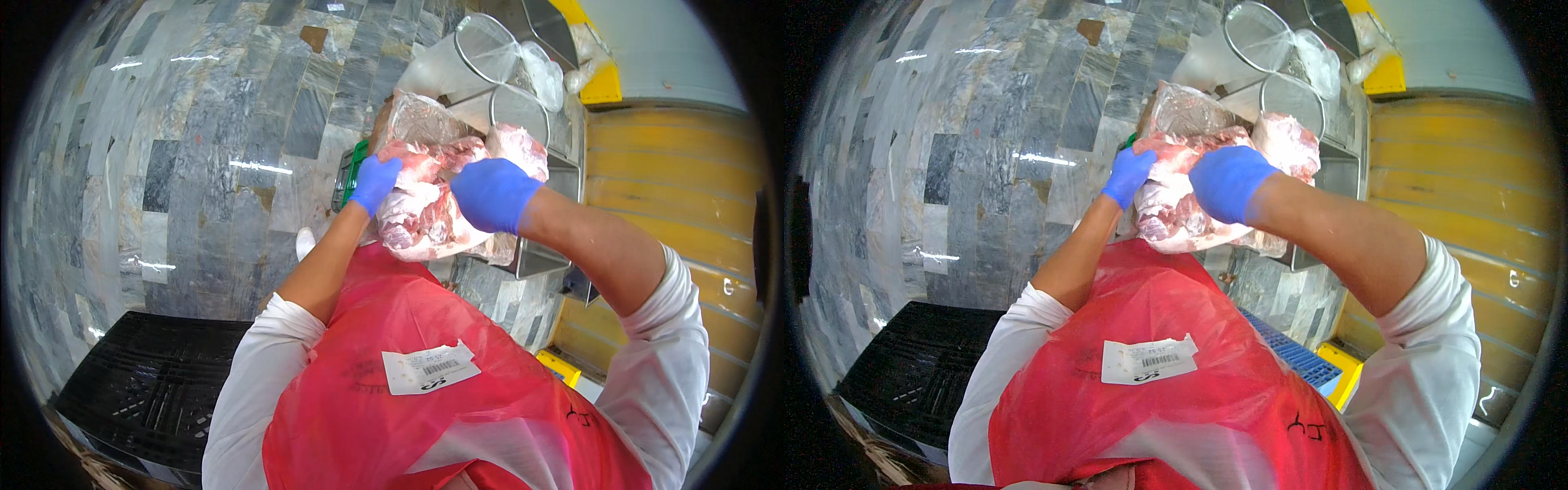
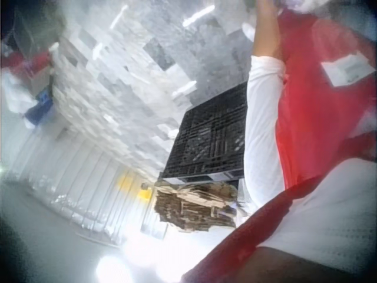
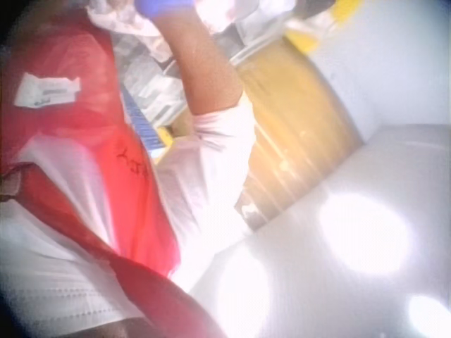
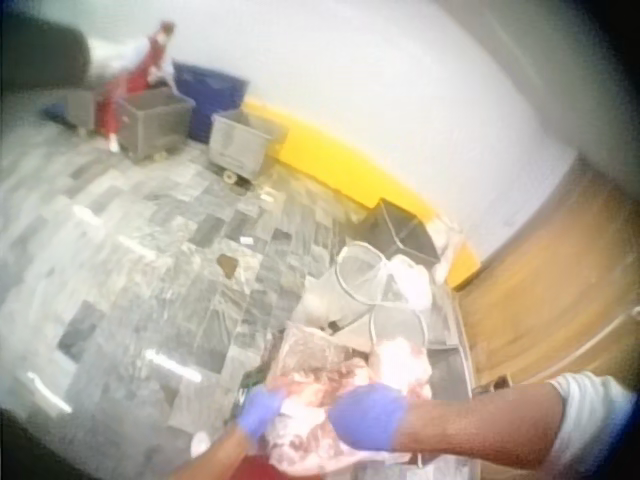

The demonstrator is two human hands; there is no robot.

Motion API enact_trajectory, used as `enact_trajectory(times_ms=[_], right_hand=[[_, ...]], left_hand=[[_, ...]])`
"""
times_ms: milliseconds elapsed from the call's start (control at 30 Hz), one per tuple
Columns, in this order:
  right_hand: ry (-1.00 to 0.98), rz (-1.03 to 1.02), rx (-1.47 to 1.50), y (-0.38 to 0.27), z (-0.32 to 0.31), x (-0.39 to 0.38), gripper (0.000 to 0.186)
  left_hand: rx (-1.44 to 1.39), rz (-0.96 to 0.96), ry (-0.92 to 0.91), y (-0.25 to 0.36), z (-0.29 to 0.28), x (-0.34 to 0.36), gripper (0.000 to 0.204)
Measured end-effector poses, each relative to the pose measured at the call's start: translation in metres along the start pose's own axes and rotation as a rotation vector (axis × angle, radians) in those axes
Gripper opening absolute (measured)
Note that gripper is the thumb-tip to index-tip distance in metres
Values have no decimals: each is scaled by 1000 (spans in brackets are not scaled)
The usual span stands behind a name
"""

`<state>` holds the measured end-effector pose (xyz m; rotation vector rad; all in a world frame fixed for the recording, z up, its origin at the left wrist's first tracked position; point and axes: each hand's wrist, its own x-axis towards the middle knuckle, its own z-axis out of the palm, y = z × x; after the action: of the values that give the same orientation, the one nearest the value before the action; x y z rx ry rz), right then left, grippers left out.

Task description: The person uses a knife to cut a large piece of raw meat on a cutting board into smaller portions. They repeatedly slice and separate the meat, handling it with gloved hands throughout the process.

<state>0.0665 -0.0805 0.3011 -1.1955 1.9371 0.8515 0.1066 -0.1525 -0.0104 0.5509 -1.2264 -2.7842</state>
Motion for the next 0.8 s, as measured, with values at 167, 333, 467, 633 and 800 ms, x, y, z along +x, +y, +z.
enact_trajectory(times_ms=[167,333,467,633,800], right_hand=[[-246,85,-113,-15,-44,37,29],[-179,24,-99,-10,-52,66,32],[-220,60,-96,-8,-46,82,33],[-224,33,-202,-36,-79,97,56],[-389,-54,-327,-27,-63,154,56]], left_hand=[[294,209,-52,-30,-19,26,25],[211,101,-90,-41,-25,53,27],[169,90,-65,-55,-23,62,27],[320,168,55,-14,-21,34,27],[235,-120,81,8,-11,12,28]])
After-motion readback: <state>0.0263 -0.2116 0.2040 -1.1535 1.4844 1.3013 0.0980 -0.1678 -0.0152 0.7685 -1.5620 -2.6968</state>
